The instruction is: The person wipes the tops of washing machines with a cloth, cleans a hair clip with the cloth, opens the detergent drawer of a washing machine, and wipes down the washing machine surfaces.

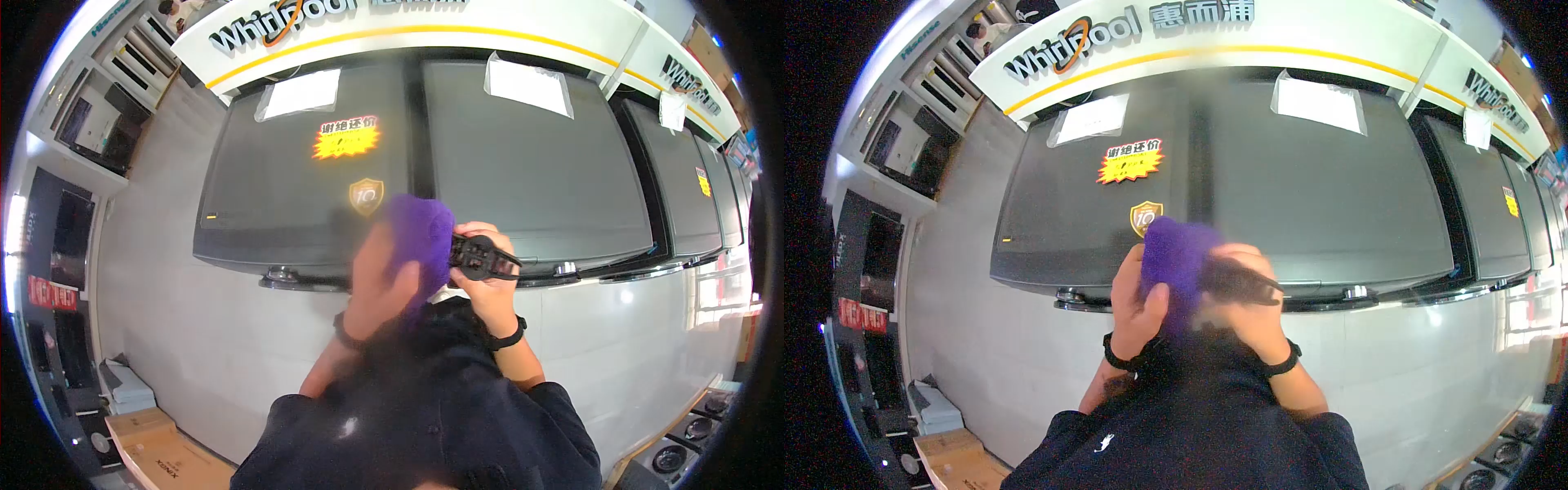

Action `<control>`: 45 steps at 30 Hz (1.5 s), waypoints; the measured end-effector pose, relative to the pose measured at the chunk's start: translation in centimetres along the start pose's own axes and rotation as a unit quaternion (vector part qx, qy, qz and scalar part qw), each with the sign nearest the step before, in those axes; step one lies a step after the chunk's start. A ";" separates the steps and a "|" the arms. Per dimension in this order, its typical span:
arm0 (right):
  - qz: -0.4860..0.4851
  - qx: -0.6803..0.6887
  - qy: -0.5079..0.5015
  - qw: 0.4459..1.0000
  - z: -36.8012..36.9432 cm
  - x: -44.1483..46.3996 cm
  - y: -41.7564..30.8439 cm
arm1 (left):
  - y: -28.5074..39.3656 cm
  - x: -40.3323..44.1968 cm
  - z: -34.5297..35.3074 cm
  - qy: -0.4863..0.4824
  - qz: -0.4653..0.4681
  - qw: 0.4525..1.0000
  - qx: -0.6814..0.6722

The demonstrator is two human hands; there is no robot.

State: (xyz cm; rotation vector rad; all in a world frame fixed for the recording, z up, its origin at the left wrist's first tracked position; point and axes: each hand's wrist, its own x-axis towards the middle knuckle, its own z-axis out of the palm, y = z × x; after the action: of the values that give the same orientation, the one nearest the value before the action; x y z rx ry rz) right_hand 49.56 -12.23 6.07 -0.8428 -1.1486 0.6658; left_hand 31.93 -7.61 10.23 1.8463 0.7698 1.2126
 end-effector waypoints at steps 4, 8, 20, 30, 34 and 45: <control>0.002 0.049 0.036 0.998 -1.5 -0.3 -0.1 | -2.4 -0.3 0.0 -0.011 -0.044 0.998 0.038; 0.078 0.222 0.072 0.969 -1.0 0.2 -0.6 | -3.0 -1.0 0.7 0.043 -0.115 0.992 -0.012; 0.113 0.508 0.022 0.854 -2.8 0.3 0.4 | -2.0 -1.0 0.3 0.161 -0.083 0.980 -0.080; 0.171 0.430 0.141 0.875 -3.4 1.1 -0.7 | -2.5 -0.1 0.3 -0.006 -0.008 0.964 -0.265; 0.130 0.202 0.081 0.967 -3.1 0.0 -0.3 | -2.1 -0.3 1.1 -0.021 -0.023 0.969 -0.244; 0.086 0.068 -0.018 0.994 -3.7 0.6 2.1 | -2.5 -0.3 1.2 0.136 -0.089 0.972 -0.170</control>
State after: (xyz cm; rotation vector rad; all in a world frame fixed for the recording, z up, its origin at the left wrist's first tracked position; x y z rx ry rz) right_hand 53.27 -11.47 3.99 -0.8223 -1.0582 0.8954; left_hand 32.77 -6.92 7.64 1.3229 0.7977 1.3985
